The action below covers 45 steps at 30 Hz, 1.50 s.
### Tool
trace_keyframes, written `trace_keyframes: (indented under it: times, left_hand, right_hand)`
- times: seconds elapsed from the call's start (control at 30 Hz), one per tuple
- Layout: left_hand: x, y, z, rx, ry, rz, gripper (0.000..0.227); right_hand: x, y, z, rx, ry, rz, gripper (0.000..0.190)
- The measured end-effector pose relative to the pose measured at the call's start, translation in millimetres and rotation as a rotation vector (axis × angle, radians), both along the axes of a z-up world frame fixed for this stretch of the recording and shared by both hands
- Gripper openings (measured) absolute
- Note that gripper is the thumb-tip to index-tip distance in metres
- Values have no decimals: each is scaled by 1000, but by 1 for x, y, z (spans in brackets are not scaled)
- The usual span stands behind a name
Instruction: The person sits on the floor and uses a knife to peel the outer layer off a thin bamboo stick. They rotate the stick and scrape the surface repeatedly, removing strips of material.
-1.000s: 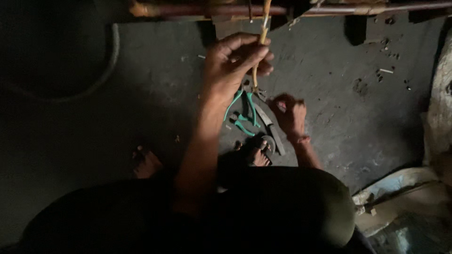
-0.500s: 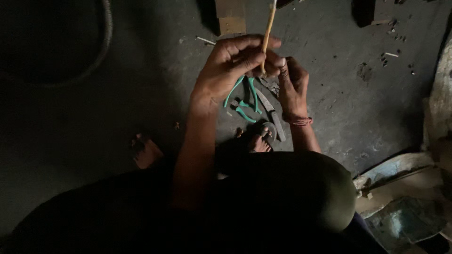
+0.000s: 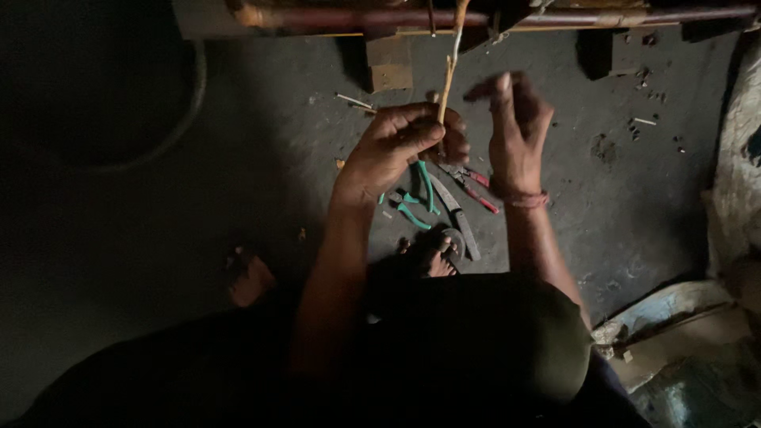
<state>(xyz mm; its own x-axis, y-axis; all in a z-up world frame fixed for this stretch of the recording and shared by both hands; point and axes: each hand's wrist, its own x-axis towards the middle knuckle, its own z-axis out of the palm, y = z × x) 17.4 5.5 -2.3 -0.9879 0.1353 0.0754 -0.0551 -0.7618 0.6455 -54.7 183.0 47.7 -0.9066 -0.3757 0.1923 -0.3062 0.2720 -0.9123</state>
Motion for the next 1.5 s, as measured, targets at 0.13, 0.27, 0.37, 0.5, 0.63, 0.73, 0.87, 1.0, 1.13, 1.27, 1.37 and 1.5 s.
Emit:
trace_keyframes:
  times: [0.13,0.27,0.37,0.5,0.63,0.73,0.87,1.0,1.13,1.27,1.37,1.5]
  left_hand:
    - [4,-1,1,-144,107,41,13]
    - [3,4,-4,-201,40,121,13]
    - [8,5,-11,-276,57,129,12]
    - [12,-7,-12,-402,41,12,11]
    - [13,-9,0,-327,45,16,16]
    - [14,1,3,-311,2,81,26]
    - [17,-6,-16,-318,54,-101,17]
    - [16,-27,-35,-577,129,-282,17]
    - [9,-39,-34,-908,173,258,21]
    - [-13,-28,-15,-716,173,295,29]
    - [-18,-22,5,-516,111,161,33]
    - [-21,-23,18,-288,168,77,24]
  right_hand:
    - [-4,-25,25,8,-4,127,51]
    - [17,-41,24,-80,-122,137,49]
    - [30,-35,14,-37,-277,66,37]
    - [32,-25,11,-33,-235,150,29]
    - [34,-21,17,22,-256,153,28]
    - [34,-19,21,-15,-275,200,28]
    - [34,-16,30,84,-293,136,25]
    - [33,-23,40,149,-121,176,19]
    - [46,-29,30,414,246,95,22]
    - [58,-20,9,411,117,142,31]
    - [61,-14,-1,22,-306,175,32]
    - [56,-9,-6,54,-216,164,31]
